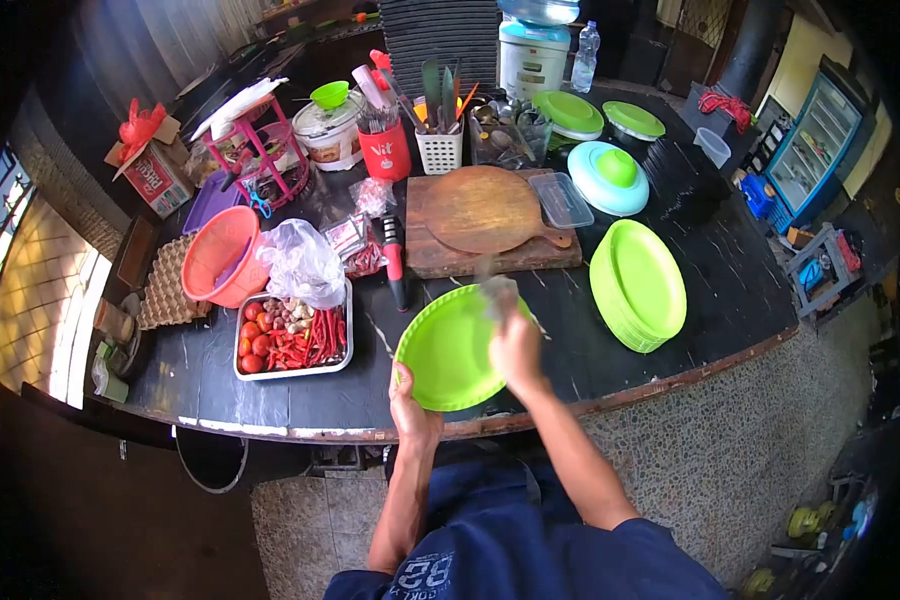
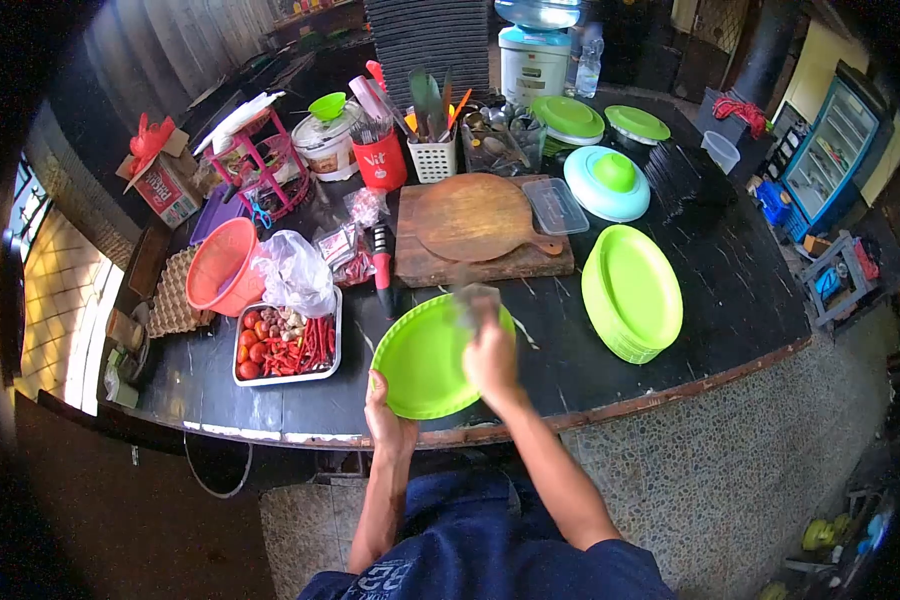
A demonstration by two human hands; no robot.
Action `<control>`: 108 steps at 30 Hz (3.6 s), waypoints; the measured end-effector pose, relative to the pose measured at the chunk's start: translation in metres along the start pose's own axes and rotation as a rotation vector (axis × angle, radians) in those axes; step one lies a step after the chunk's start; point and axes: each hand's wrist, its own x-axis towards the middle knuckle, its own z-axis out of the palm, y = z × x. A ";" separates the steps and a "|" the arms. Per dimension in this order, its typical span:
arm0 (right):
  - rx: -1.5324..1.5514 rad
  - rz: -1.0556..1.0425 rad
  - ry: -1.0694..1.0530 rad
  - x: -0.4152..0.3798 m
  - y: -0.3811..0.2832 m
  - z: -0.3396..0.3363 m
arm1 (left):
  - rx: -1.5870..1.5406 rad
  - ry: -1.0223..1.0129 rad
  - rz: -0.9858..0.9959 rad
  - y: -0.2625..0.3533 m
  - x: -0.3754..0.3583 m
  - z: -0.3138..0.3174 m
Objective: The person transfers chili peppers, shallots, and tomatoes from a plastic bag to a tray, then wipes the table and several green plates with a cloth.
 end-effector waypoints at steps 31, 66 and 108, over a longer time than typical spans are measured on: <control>0.106 -0.634 -0.277 -0.048 0.024 -0.031 | 0.067 -0.029 -0.157 0.024 0.013 -0.027; 0.425 -0.282 0.634 -0.052 0.078 -0.151 | 0.300 -0.025 -0.269 -0.016 0.034 0.012; 0.413 0.399 -0.155 0.053 0.185 -0.232 | 0.902 -0.490 -0.394 -0.170 0.070 0.153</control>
